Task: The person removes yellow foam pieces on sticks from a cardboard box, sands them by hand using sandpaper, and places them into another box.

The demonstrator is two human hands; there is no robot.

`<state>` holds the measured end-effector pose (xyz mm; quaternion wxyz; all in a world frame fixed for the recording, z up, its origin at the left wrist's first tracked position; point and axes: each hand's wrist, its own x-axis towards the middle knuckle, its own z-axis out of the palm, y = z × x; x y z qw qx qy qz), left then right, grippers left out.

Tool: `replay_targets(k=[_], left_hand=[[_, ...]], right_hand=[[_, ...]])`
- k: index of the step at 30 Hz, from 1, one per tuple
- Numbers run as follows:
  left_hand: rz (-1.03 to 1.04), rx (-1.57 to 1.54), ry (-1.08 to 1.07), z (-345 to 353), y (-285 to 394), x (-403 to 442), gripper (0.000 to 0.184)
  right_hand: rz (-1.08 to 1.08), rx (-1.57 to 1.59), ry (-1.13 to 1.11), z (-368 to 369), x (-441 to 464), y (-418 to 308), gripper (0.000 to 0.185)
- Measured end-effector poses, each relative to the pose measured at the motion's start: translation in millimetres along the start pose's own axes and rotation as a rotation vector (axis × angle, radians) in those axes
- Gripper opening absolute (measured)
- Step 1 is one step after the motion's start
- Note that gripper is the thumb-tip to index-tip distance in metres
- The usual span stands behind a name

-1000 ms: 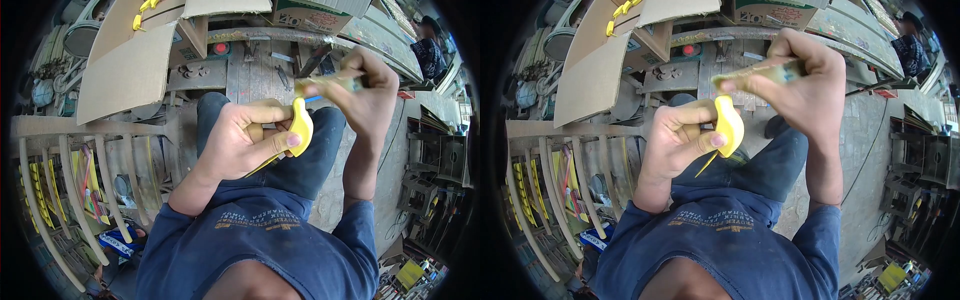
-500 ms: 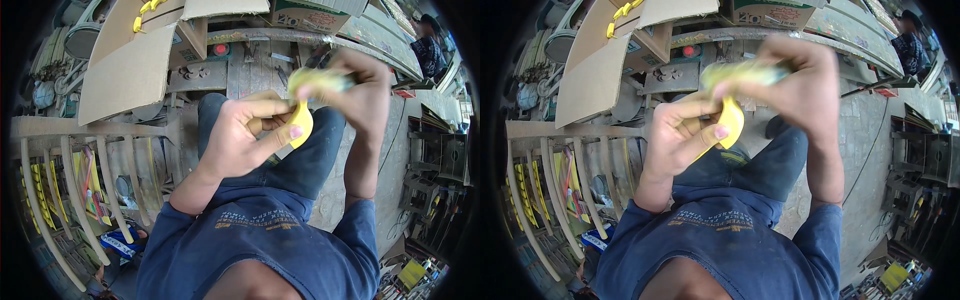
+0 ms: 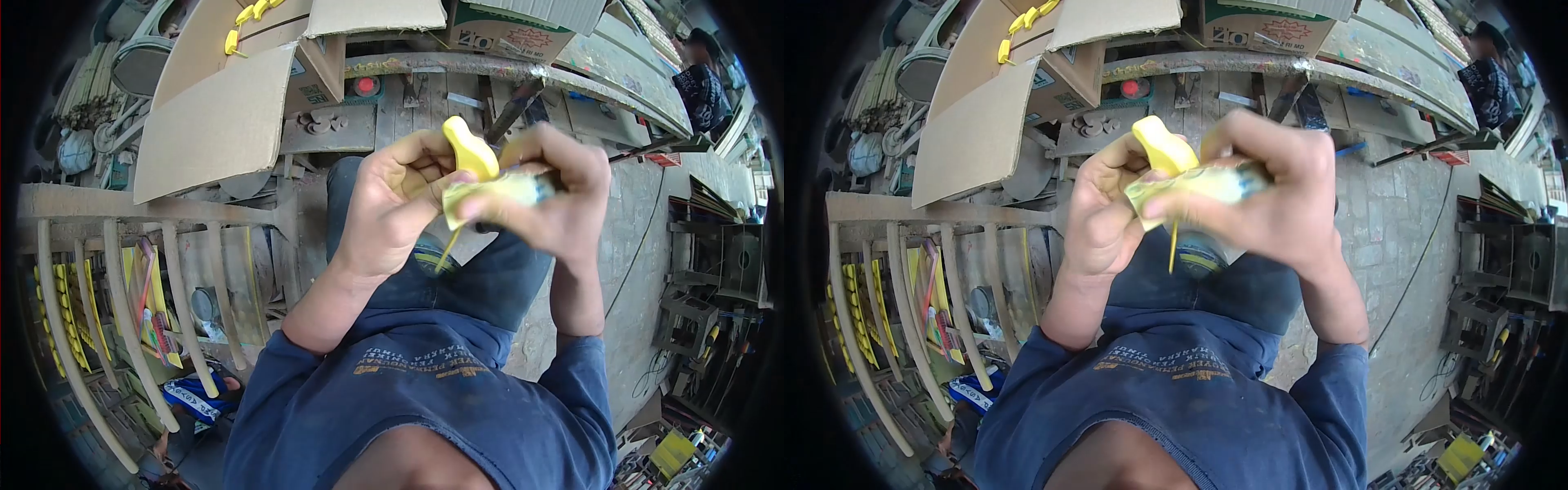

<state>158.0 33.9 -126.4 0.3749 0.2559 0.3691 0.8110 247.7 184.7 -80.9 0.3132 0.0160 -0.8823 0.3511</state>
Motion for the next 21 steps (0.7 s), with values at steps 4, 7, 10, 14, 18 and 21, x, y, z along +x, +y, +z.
replay_targets(k=[4,7,10,14,18,21], left_hand=[[-0.084,-0.24,0.016,4.1,-0.7,-0.5,0.026],[-0.098,-0.254,-0.098,-1.8,-4.0,-5.1,0.036],[-0.139,-0.361,-0.208,-8.3,-10.4,-4.8,0.037],[-0.187,-0.324,-0.026,6.2,-2.1,-8.9,0.037],[-0.222,-0.397,-0.057,4.8,-2.1,-5.8,0.026],[-0.251,-0.379,-0.196,-5.0,-7.6,-6.5,0.038]], right_hand=[[0.263,0.062,0.22,-8.4,8.4,13.1,0.054],[0.094,0.108,0.002,-10.3,1.6,1.2,0.073],[0.165,0.168,0.05,-3.3,7.8,9.6,0.078],[-0.033,0.141,-0.016,-15.2,7.6,9.1,0.088],[0.067,0.141,-0.058,-8.4,16.4,3.8,0.085],[0.05,0.203,0.016,-15.3,21.9,12.6,0.087]])
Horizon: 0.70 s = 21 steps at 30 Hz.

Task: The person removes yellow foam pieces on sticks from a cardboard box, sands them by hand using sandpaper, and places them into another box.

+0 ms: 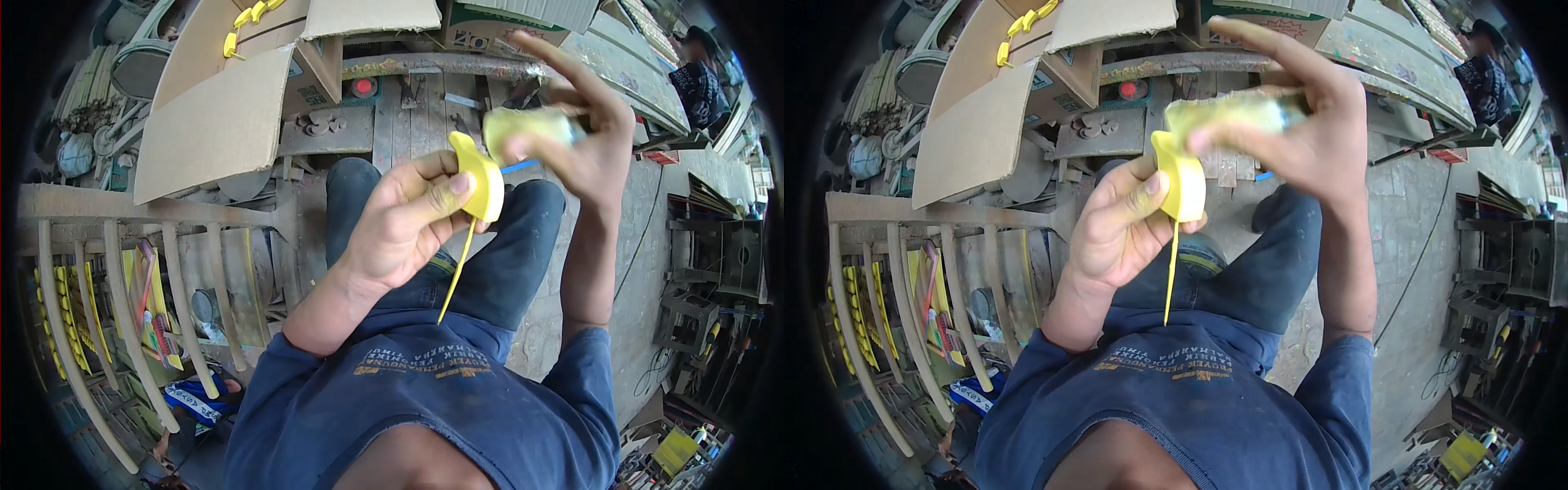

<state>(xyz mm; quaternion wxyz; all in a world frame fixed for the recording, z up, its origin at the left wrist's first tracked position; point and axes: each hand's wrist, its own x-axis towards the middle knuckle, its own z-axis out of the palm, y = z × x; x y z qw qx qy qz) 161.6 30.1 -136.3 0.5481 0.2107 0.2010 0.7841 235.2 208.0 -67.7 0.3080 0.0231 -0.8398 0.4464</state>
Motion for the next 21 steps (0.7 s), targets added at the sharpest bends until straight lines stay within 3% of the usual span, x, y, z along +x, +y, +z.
replay_targets(k=[3,5,7,9,11,13,15,18,21], left_hand=[[0.01,0.052,0.168,15.4,2.6,-0.9,0.035],[0.011,-0.028,0.156,14.3,1.3,-1.0,0.035],[-0.006,-0.044,-0.01,0.2,1.1,0.6,0.038],[-0.031,-0.011,-0.002,1.7,2.4,-0.5,0.038],[-0.009,-0.146,0.085,9.4,2.5,2.0,0.029],[-0.036,-0.07,0.103,9.9,2.5,2.5,0.029],[0.02,-0.131,0.014,4.9,-2.3,3.0,0.029],[-0.022,-0.027,0.06,10.9,1.7,-1.9,0.033],[-0.029,-0.002,-0.007,5.5,2.4,0.2,0.04]], right_hand=[[-0.098,-0.05,-0.145,9.2,-5.4,-12.0,0.092],[-0.035,0.046,-0.178,11.3,-4.2,-3.3,0.092],[0.081,-0.063,0.014,4.1,2.6,4.0,0.093],[-0.087,-0.197,0.039,0.1,9.2,10.2,0.092],[-0.119,-0.052,-0.118,6.4,-3.2,-4.2,0.089],[-0.149,-0.109,-0.203,14.9,-6.5,-14.4,0.087],[-0.04,-0.067,-0.131,8.1,-0.5,-5.1,0.082],[0.02,-0.086,0.005,-2.0,9.4,15.0,0.083],[-0.064,0.039,-0.125,2.2,0.3,1.9,0.091]])
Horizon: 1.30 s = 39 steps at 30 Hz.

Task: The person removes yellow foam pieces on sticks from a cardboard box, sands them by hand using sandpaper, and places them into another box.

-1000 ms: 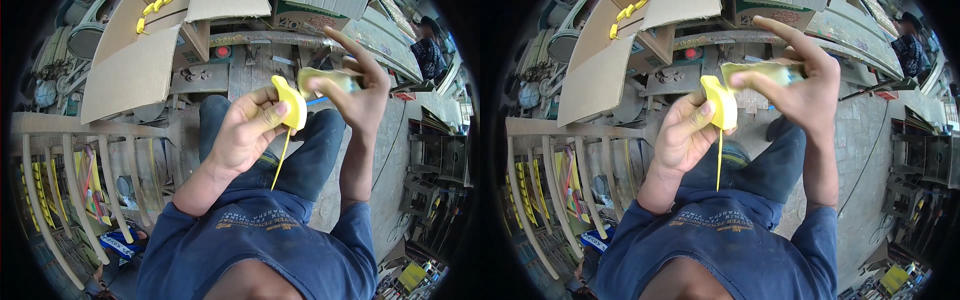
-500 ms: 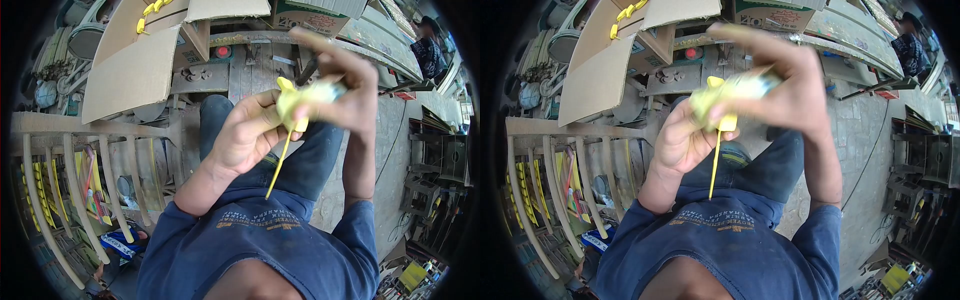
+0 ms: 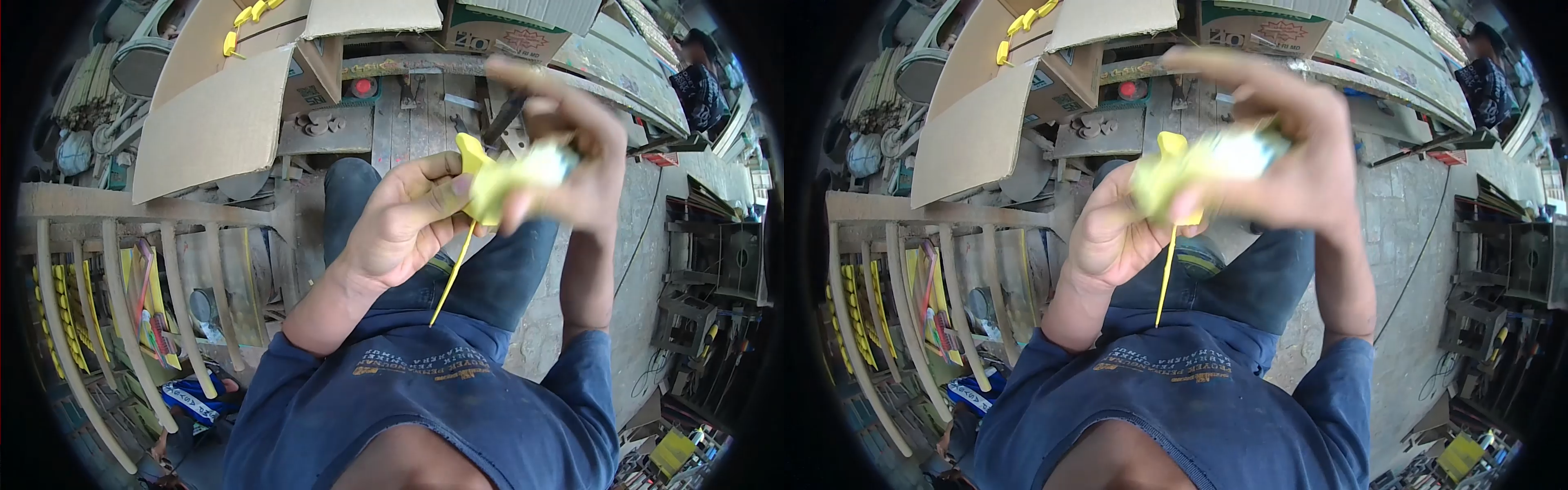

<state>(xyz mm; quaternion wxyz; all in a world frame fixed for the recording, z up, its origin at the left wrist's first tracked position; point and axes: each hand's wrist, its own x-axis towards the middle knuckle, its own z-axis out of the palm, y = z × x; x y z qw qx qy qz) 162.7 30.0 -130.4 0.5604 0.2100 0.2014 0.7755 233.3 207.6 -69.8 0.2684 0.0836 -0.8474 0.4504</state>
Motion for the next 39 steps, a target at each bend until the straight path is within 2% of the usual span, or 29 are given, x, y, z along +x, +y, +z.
replay_targets(k=[2,4,6,7,13,16,18,19,21,22,24,26,28,29,34,36,39], left_hand=[[0.022,0.059,0.055,5.2,-0.2,0.2,0.043],[0.046,-0.138,-0.11,-0.9,-4.5,-1.8,0.045],[0.006,0.119,0.15,5.7,-1.4,-4.5,0.044],[-0.075,0.151,0.099,9.2,4.4,-5.3,0.04],[-0.038,0.136,0.112,8.0,2.4,-7.1,0.037],[-0.005,0.215,0.122,14.4,6.2,-8.7,0.039],[0.015,0.288,0.125,15.4,5.7,-9.9,0.04],[0.026,0.327,0.085,12.9,4.1,-10.2,0.04],[0.082,0.352,0.012,10.7,1.9,-8.8,0.044],[0.092,0.351,0.013,11.4,1.8,-6.2,0.044],[0.107,0.281,0.143,14.1,2.0,-3.0,0.047],[0.119,0.263,0.173,16.7,2.4,-2.1,0.047],[0.121,0.23,0.163,17.3,1.5,-0.9,0.045],[0.103,0.349,0.155,18.4,3.3,-1.3,0.046],[0.106,0.265,0.154,15.4,2.3,0.0,0.047],[0.107,0.229,0.114,12.3,-0.2,1.0,0.047],[0.147,0.147,0.229,14.1,-6.3,2.0,0.043]], right_hand=[[-0.011,0.017,-0.078,9.8,-4.6,-11.4,0.09],[0.037,0.018,-0.08,9.3,-1.0,-6.6,0.086],[0.061,0.007,-0.06,1.9,4.6,1.0,0.081],[0.073,0.002,-0.05,-1.9,7.5,4.9,0.079],[0.073,-0.027,0.049,-0.1,7.4,4.1,0.08],[0.006,0.116,-0.084,0.1,-0.5,-0.9,0.079],[0.085,-0.111,0.087,2.0,3.6,-5.4,0.072],[0.03,-0.17,0.175,2.3,4.7,7.2,0.069],[0.214,-0.258,0.178,-5.4,2.1,1.7,0.061],[0.207,-0.259,0.17,-4.6,-2.0,-1.2,0.061],[0.256,0.161,0.306,3.1,-11.7,-0.2,0.052],[0.287,0.185,0.372,13.7,-22.1,-0.3,0.049],[0.377,0.116,0.339,18.8,-31.9,-6.2,0.048],[0.367,0.111,0.352,22.1,-34.8,-5.7,0.047],[0.363,0.346,0.454,7.7,-35.8,-4.5,0.047],[0.278,0.36,0.51,10.0,-31.4,-8.1,0.049],[0.243,0.209,0.195,16.1,-33.0,-25.4,0.061]])
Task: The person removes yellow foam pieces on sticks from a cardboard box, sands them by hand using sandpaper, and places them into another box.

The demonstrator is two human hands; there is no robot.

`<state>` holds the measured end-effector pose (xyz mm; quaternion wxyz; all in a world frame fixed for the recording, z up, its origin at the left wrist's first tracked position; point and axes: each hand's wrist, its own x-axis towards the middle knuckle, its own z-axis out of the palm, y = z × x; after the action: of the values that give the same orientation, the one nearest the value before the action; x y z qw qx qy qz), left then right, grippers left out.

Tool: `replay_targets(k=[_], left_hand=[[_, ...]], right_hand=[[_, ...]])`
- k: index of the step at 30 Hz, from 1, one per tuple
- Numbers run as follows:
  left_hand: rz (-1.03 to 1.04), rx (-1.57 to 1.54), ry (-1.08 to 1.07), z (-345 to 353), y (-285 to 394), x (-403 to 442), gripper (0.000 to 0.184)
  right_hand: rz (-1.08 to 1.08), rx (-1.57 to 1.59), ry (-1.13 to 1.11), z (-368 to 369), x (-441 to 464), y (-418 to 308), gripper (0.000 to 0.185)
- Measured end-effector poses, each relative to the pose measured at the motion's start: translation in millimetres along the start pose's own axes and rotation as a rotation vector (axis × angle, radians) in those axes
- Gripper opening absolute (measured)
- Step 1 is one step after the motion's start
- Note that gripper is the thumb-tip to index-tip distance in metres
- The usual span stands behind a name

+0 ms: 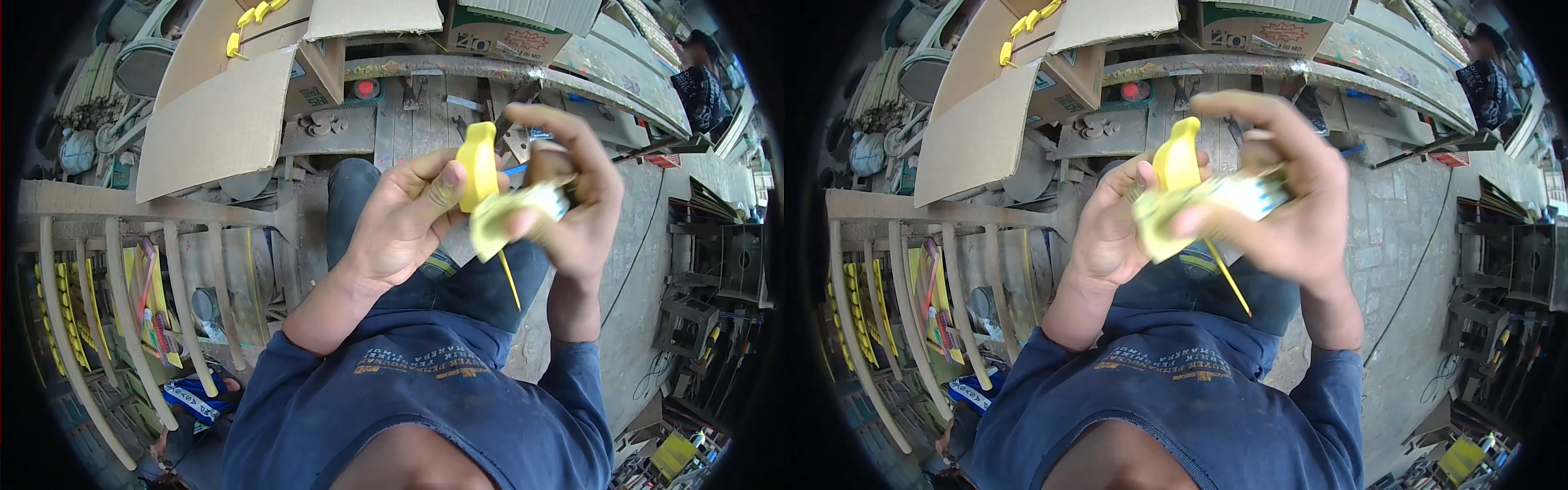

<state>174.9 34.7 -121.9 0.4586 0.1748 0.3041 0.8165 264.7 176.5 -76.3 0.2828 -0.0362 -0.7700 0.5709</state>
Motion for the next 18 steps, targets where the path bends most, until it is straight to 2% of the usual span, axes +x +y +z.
replay_targets(k=[1,3,7,9,11,13,17,18], left_hand=[[-0.043,0.001,-0.045,-0.9,0.5,-0.9,0.043],[-0.09,0.001,-0.089,-1.2,0.2,-1.8,0.042],[-0.057,-0.043,-0.138,0.9,1.6,-1.9,0.039],[-0.059,-0.067,-0.046,2.2,1.6,-3.0,0.037],[-0.032,-0.06,-0.082,-2.2,-0.9,-2.5,0.036],[-0.005,-0.05,-0.118,-7.7,-2.9,-1.7,0.035],[-0.015,-0.003,-0.143,-12.7,-1.9,-2.4,0.039],[0.001,0.032,-0.144,-12.2,-1.7,-2.8,0.04]], right_hand=[[-0.031,-0.046,-0.059,2.7,-0.5,-1.0,0.066],[-0.083,-0.199,-0.02,10.6,5.6,-5.6,0.07],[-0.009,-0.113,-0.092,8.7,15.8,-2.6,0.081],[0.071,-0.048,-0.082,8.6,20.9,-2.6,0.081],[0.082,-0.05,-0.088,2.3,27.0,1.8,0.075],[0.051,-0.185,0.037,-2.5,34.5,13.1,0.069],[0.063,-0.163,0.163,-6.6,34.0,21.5,0.06],[0.063,-0.042,0.254,0.7,31.7,20.7,0.06]])
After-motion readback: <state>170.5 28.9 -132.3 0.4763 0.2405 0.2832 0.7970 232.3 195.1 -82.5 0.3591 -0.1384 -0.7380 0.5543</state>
